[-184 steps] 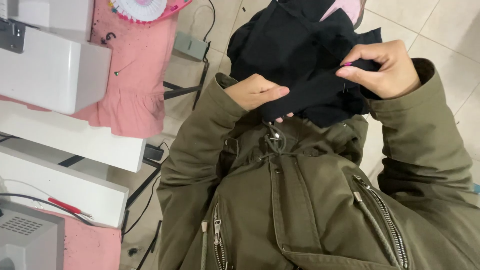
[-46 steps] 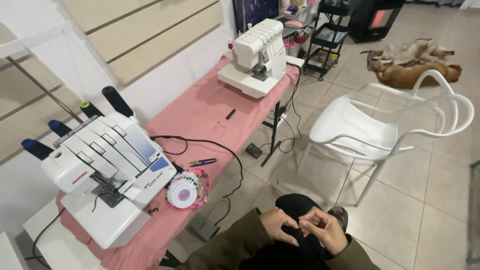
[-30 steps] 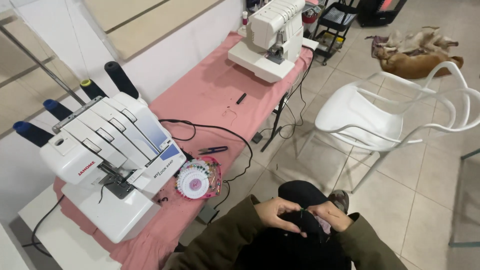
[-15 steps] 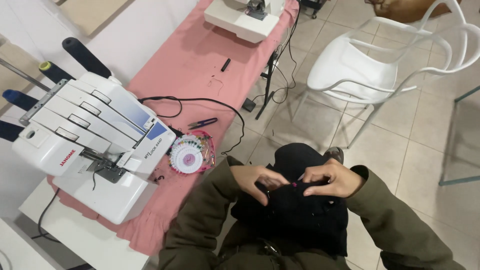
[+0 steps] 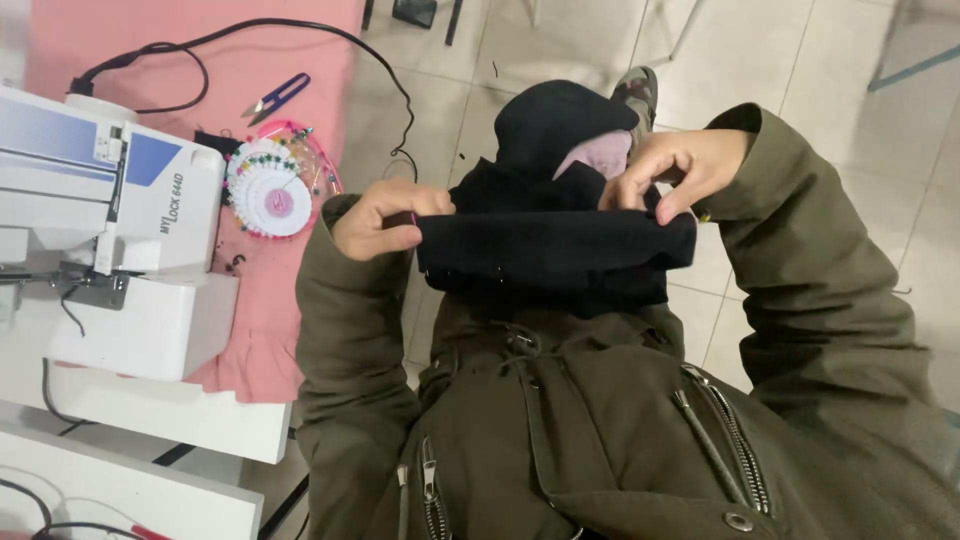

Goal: The person is pinning a black fabric item, likely a garment, while seated. They repeatedly pick up pins from a nearby container and insert them into the fabric to hold the layers together.

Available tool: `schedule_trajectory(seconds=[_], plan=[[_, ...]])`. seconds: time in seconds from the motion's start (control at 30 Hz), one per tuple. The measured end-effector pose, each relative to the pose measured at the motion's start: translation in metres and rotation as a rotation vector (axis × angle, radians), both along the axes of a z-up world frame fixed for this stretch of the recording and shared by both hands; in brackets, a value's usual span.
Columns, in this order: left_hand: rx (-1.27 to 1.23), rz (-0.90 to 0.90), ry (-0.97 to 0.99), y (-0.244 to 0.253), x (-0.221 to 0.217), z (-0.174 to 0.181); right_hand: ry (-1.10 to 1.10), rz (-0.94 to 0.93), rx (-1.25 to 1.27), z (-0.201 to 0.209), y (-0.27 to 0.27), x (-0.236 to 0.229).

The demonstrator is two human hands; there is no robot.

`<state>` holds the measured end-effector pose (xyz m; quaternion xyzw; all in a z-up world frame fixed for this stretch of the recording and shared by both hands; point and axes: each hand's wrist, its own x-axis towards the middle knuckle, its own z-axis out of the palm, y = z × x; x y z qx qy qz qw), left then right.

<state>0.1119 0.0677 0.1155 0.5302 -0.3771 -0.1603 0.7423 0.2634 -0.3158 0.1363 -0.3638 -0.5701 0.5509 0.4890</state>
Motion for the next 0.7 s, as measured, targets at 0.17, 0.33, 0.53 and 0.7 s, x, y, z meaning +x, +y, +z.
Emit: schedule_trajectory(seconds=[0.17,0.33,0.53,0.7], plan=[[0.388,-0.046,0.345,-0.020,-0.002,0.006,-0.086,-0.278,-0.241,-0.019,0.001,-0.014],[0.579,0.060,0.204,-0.058,-0.003,0.000,0.266,-0.478,-0.549,0.012,0.020,-0.034],[0.319,0.156,0.427,-0.052,-0.008,-0.013,-0.061,-0.540,-0.459,-0.017,-0.017,-0.034],[0.444,0.397,0.253,-0.051,-0.012,-0.012,-0.176,-0.781,-0.660,-0.022,-0.037,-0.045]])
